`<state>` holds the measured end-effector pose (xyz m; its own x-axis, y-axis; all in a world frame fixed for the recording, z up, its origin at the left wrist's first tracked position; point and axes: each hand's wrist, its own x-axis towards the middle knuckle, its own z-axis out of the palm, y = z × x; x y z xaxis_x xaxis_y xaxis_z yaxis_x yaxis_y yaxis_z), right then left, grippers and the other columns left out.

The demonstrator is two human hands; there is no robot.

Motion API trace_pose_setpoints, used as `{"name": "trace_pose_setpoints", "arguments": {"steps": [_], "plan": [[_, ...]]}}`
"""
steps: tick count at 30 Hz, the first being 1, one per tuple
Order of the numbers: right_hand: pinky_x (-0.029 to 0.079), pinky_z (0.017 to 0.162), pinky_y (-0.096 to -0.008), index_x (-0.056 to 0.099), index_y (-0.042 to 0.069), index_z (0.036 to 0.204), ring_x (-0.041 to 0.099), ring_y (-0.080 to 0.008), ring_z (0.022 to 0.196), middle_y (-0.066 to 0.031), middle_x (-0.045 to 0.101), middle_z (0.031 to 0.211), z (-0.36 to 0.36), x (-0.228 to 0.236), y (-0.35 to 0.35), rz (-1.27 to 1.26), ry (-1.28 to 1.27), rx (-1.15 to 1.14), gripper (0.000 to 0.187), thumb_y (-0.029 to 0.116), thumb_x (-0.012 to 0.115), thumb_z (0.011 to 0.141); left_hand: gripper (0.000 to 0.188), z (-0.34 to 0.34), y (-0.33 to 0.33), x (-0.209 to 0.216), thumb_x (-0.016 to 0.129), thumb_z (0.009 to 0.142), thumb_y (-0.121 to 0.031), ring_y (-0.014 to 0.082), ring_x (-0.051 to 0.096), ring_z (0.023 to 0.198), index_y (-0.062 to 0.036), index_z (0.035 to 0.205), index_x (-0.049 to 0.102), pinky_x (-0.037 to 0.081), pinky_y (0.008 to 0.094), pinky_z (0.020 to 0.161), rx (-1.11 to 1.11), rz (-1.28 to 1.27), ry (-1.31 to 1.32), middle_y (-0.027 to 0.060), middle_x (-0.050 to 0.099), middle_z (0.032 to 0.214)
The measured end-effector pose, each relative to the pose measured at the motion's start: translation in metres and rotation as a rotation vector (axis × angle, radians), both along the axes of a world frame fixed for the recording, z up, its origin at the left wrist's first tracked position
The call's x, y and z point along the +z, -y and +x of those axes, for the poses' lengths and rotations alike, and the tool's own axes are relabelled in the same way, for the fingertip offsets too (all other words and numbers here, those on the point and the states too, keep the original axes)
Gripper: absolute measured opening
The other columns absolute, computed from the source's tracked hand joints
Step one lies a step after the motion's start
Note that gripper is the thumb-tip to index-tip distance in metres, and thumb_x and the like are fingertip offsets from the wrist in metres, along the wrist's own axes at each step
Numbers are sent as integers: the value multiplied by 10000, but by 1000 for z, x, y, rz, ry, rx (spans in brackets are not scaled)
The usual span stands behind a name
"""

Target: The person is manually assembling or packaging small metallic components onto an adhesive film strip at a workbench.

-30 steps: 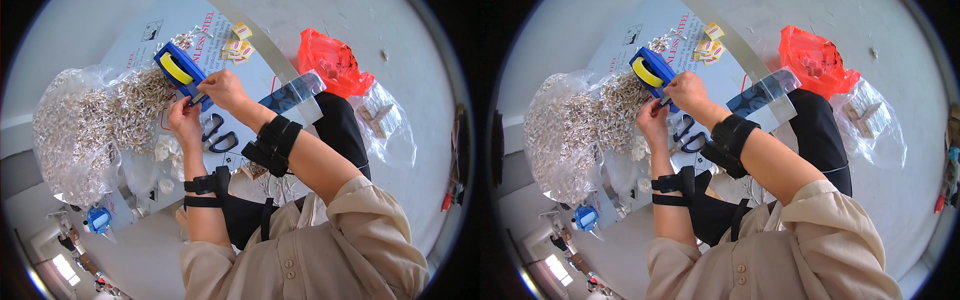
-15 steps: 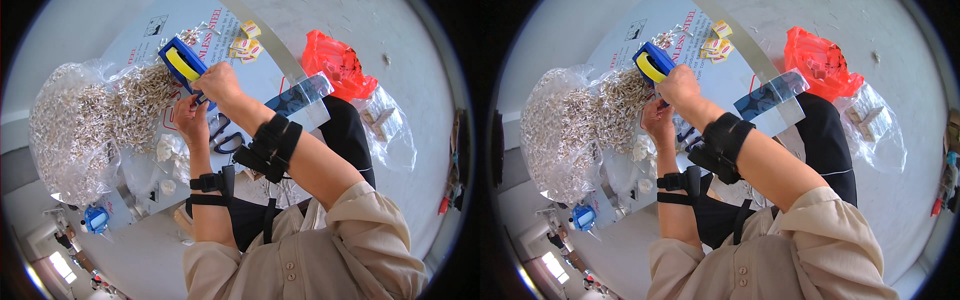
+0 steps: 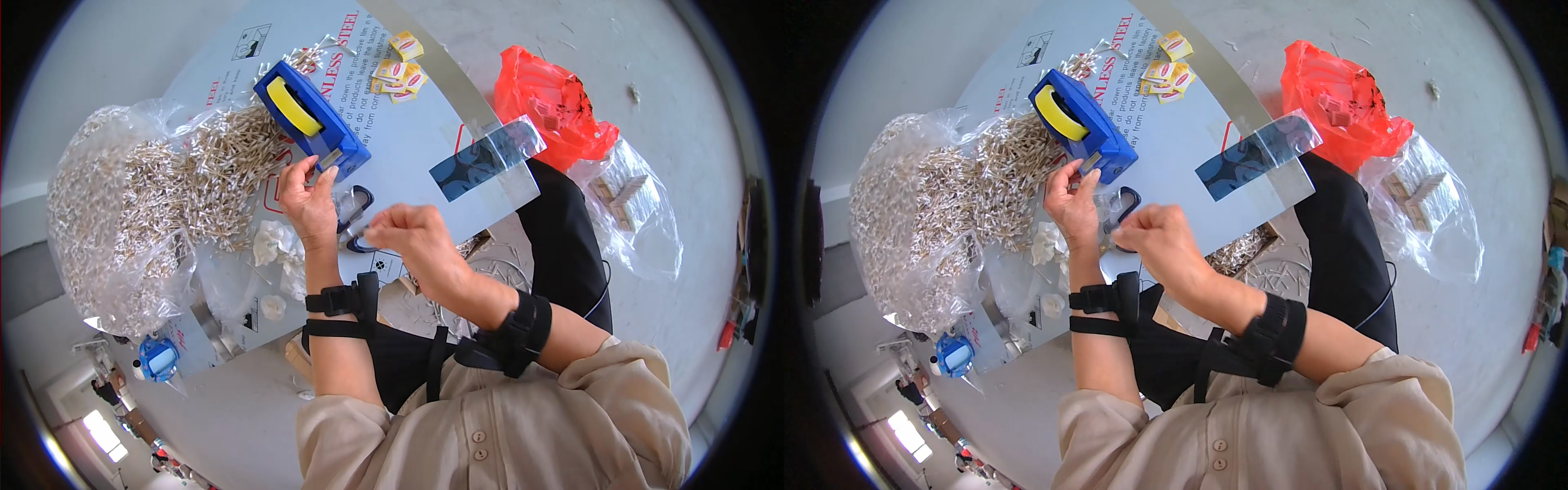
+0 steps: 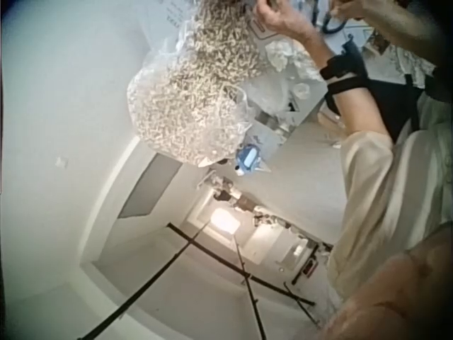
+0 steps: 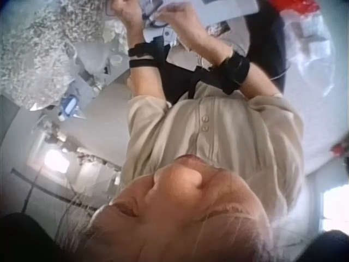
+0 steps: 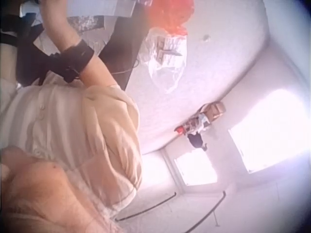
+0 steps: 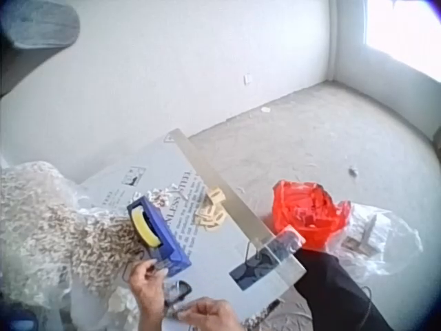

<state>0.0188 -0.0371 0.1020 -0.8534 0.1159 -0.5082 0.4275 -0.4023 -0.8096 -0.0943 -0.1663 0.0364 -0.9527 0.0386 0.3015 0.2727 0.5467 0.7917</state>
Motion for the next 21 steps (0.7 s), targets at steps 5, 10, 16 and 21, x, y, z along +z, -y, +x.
{"name": "trace_pose_setpoints", "arguments": {"steps": [5,10,16,21], "plan": [[381,585,-228,579,-23,743,472,-70,639,7,521,666,38,-14,-4,-83,17,1,130,66,634,820,283,0,0,1,752,655,-78,200,540,743,-1,906,646,441,310,654,-12,-31,-17,71,560,813],[376,591,-223,610,-3,775,466,-69,634,8,559,690,40,-25,-6,-153,127,20,133,109,637,842,263,2,3,1,740,660,-63,189,542,751,-9,900,649,444,305,632,-12,-19,-20,61,562,819],[375,602,-219,623,25,776,472,-67,640,9,576,695,45,-43,-10,-279,195,48,162,168,643,850,131,20,-6,11,602,779,-46,192,585,676,18,888,635,463,307,627,312,600,460,85,615,741],[359,551,-236,609,22,747,445,-71,600,11,551,652,45,-33,-7,-257,142,3,147,137,667,819,280,22,-17,24,610,827,-263,177,579,751,-12,951,627,445,344,674,176,937,851,79,621,846]]}}
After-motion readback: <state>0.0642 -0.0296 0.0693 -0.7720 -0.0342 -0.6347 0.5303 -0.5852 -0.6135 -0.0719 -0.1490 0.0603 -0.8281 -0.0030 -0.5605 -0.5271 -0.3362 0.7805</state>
